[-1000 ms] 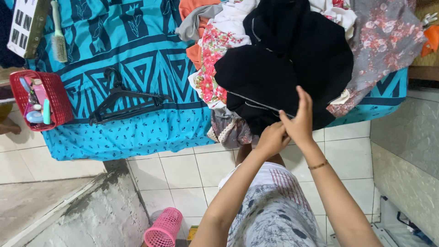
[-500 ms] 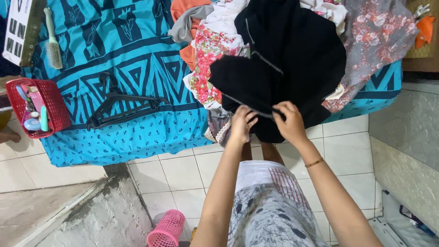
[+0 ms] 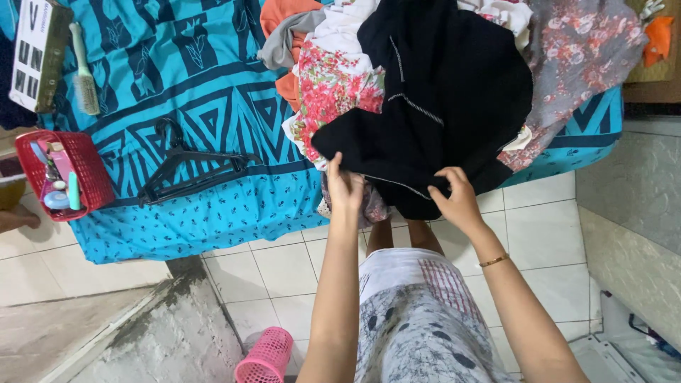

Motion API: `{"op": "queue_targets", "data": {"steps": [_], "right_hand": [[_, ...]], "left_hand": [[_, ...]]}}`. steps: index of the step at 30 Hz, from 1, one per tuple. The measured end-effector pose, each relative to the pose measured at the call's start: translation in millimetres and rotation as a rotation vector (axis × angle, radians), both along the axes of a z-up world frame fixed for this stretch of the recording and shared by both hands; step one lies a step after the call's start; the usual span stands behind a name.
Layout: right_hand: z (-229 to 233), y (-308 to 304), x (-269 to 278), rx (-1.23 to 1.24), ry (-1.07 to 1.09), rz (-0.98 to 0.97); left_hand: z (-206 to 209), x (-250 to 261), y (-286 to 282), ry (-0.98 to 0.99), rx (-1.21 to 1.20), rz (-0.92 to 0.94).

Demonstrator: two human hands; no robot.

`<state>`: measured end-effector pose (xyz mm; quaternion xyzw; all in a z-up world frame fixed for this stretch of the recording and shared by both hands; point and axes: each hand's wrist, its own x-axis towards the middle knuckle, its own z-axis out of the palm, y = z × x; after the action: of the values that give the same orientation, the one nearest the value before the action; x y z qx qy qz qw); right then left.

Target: The person is putting a black shirt onto a hanger and buttoning it up.

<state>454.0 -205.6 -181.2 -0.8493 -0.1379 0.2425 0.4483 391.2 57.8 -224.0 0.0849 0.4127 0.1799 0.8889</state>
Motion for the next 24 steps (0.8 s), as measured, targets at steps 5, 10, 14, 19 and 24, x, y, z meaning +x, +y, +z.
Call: {"op": "queue_targets", "data": {"steps": [5, 10, 14, 19, 24], "right_hand": [[6, -3, 3, 0.006, 0.016, -0.123], [14, 4, 4, 0.221, 0.076, -0.212], [9, 13, 3, 0.507, 0.298, -0.178], [14, 4, 17, 0.224, 0.288, -0.262], [-19, -66, 52, 0.234, 0.039, -0.511]], "left_hand": [[6, -8, -14, 0.01, 0.26, -0.179], [-25, -28, -53, 0.092, 0.554, -0.452], [-10, -29, -83, 0.044, 1.046, -0.803], [56, 1, -94, -0.119, 1.353, -0.901], [51, 10, -79, 0.078, 1.253, -0.79]]}}
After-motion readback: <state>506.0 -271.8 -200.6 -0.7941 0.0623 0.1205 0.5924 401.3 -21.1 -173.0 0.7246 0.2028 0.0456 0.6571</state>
